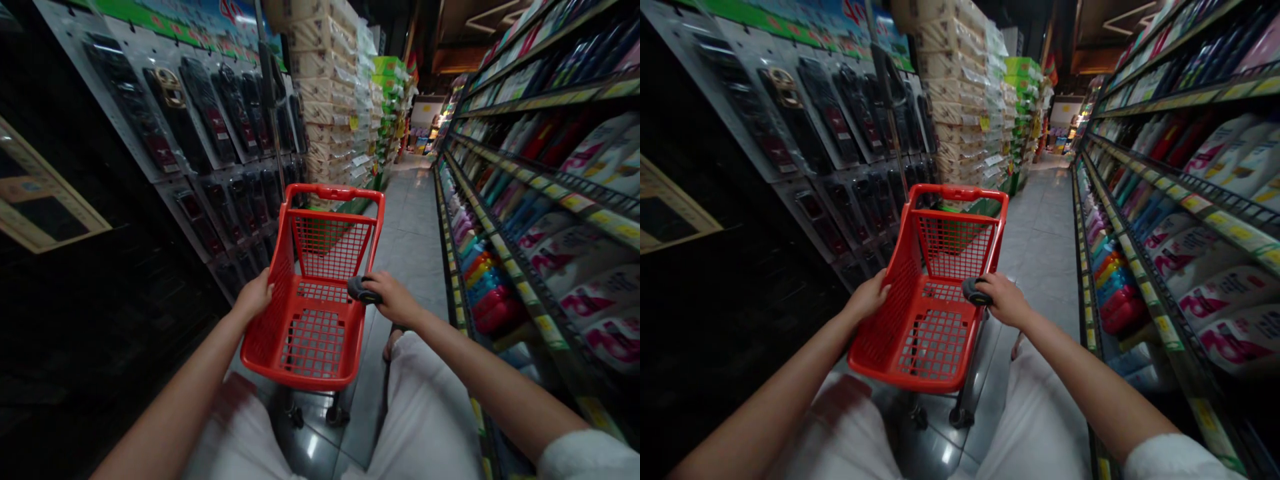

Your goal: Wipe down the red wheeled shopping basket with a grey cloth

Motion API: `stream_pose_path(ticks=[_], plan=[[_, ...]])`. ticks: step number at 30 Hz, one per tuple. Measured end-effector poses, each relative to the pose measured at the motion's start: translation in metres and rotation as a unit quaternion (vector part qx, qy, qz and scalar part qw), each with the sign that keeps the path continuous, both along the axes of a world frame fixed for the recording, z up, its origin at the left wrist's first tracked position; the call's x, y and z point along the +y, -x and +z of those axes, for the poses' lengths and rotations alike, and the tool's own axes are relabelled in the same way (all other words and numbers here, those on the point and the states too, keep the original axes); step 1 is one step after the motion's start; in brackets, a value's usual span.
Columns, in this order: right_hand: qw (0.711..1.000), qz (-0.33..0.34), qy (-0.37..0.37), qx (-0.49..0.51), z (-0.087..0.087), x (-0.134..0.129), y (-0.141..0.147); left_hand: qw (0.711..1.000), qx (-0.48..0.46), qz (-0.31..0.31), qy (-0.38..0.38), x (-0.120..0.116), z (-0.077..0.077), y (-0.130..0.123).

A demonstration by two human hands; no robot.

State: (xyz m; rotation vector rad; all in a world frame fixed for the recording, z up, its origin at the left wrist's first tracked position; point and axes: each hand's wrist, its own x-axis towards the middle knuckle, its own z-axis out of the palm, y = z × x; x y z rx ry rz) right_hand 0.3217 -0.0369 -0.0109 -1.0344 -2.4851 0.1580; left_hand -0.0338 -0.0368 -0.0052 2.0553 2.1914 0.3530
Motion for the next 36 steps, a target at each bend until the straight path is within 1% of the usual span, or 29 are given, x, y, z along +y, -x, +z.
stream_pose_path(ticks=[5, 7, 8, 9, 10, 12, 13, 14, 15, 17, 20, 21, 23, 24, 25, 27, 28, 30, 31, 33, 36], plan=[[0.989, -0.139, -0.021, 0.039, 0.010, 0.058, -0.020, 0.999, -0.032, -0.043, -0.010, 0.014, 0.000, 0.005], [0.978, -0.196, -0.033, 0.060, 0.014, 0.070, -0.020, 0.997, -0.044, -0.055, -0.014, 0.018, 0.001, 0.007], [0.975, -0.211, -0.036, 0.066, 0.014, 0.071, -0.019, 0.997, -0.046, -0.060, -0.012, 0.020, 0.002, 0.009], [0.975, -0.208, -0.036, 0.065, 0.015, 0.070, -0.017, 0.997, -0.045, -0.063, -0.009, 0.022, 0.004, 0.011], [0.980, -0.187, -0.035, 0.054, 0.015, 0.067, -0.016, 0.997, -0.040, -0.065, -0.006, 0.024, 0.005, 0.014], [0.992, -0.120, -0.027, 0.017, 0.018, 0.062, -0.014, 0.997, -0.016, -0.075, -0.001, 0.028, 0.008, 0.021], [0.995, -0.095, -0.024, -0.001, 0.021, 0.060, -0.014, 0.997, 0.002, -0.082, 0.001, 0.030, 0.010, 0.025], [0.996, -0.084, -0.024, -0.015, 0.025, 0.061, -0.014, 0.996, 0.023, -0.089, 0.002, 0.031, 0.012, 0.030], [0.995, -0.088, -0.026, -0.025, 0.031, 0.064, -0.014, 0.995, 0.046, -0.093, 0.003, 0.032, 0.013, 0.034], [0.991, -0.126, -0.035, -0.035, 0.044, 0.073, -0.015, 0.992, 0.092, -0.090, 0.005, 0.032, 0.015, 0.041], [0.980, -0.191, -0.033, -0.035, 0.059, 0.086, -0.010, 0.987, 0.152, -0.046, -0.013, 0.025, 0.017, 0.037], [0.978, -0.202, -0.026, -0.032, 0.061, 0.087, -0.006, 0.986, 0.164, -0.025, -0.028, 0.022, 0.017, 0.030], [0.978, -0.205, -0.005, -0.026, 0.059, 0.082, 0.005, 0.983, 0.169, 0.017, -0.069, 0.014, 0.017, 0.008], [0.979, -0.200, 0.006, -0.025, 0.056, 0.076, 0.012, 0.985, 0.156, 0.013, -0.076, 0.010, 0.017, -0.008], [0.981, -0.194, 0.014, -0.023, 0.052, 0.068, 0.019, 0.989, 0.130, -0.007, -0.075, 0.006, 0.016, -0.025], [0.983, -0.179, 0.027, -0.019, 0.041, 0.051, 0.033, 0.994, 0.050, -0.079, -0.053, -0.002, 0.015, -0.061], [0.985, -0.169, 0.031, -0.016, 0.036, 0.043, 0.039, 0.993, 0.003, -0.111, -0.033, -0.005, 0.013, -0.078], [0.987, -0.154, 0.035, -0.001, 0.026, 0.032, 0.046, 0.983, -0.071, -0.169, 0.016, -0.010, 0.008, -0.107], [0.988, -0.150, 0.037, 0.008, 0.023, 0.029, 0.047, 0.979, -0.090, -0.183, 0.031, -0.012, 0.005, -0.117], [0.986, -0.157, 0.038, 0.027, 0.021, 0.030, 0.044, 0.982, -0.087, -0.163, 0.048, -0.015, 0.000, -0.129], [0.982, -0.186, 0.027, 0.039, 0.024, 0.041, 0.032, 0.985, -0.071, -0.153, 0.041, -0.018, -0.004, -0.134]])
